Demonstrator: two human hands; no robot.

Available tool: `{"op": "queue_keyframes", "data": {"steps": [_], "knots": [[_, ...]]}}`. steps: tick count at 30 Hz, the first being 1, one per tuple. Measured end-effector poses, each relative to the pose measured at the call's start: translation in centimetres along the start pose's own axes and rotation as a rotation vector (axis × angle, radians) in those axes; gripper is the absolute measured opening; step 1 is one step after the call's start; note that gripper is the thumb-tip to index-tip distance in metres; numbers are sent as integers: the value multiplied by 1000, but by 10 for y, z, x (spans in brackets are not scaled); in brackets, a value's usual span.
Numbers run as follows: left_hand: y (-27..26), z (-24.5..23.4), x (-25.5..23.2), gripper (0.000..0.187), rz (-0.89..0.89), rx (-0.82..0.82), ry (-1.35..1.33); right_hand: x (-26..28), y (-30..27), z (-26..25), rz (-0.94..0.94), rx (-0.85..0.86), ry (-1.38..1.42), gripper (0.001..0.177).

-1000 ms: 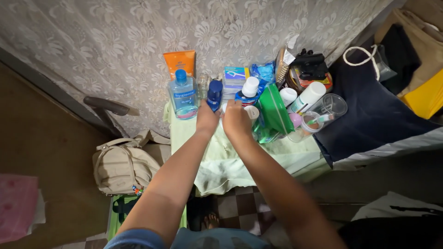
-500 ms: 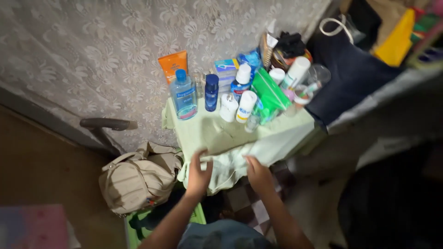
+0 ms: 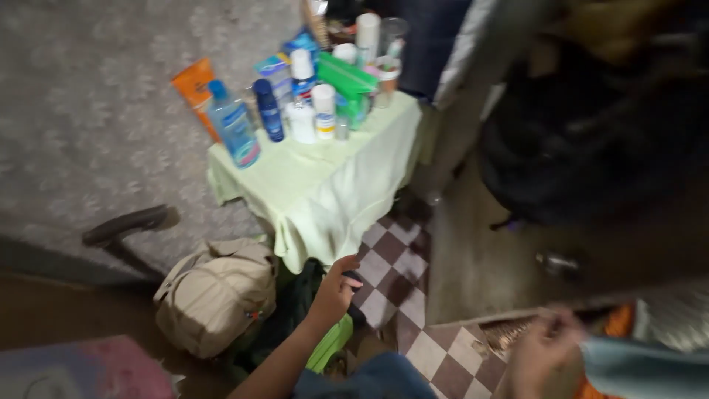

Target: Organize perfume bottles, essential oils, and other toiletries into an organizer and onto a table.

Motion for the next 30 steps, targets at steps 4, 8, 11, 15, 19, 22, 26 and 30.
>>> {"op": "queue_keyframes", "data": {"steps": [4,8,11,15,19,22,26,30], "knots": [[-7,35,2,54,39,87,30,99,22,-106,-474,-466,-329,34],[-7,36,76,60,-23,-6,78,126,81,-133,-220,-239,138,61],[45,-80,222,21,377,124,1470,100,104,-130,-132,-64,160,72],[132,-194,59,59,209,-662,725,108,105,-111,-302,57,129,86],[194,-275,-2,82,418,-860,1035,105,98,-109,-186,-185,-271,81],[240,-298,-38,89,302,-856,909,120,86,-102,-87,-231,-290,79],[267,-298,-50,86,83,-651,759,140,66,-79,-23,-220,-274,77],[284,-317,1,85,87,-618,916,154,48,-50,-58,-257,-267,75]]}}
Point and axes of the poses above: each hand's wrist, its own y-axis towards the middle knuckle, its own z-axis out of the palm, x = y × z, the point moved 4 cm from there along y, towards the middle knuckle, and after that the axes turned 13 degrees about z, right-handed, at the moved point
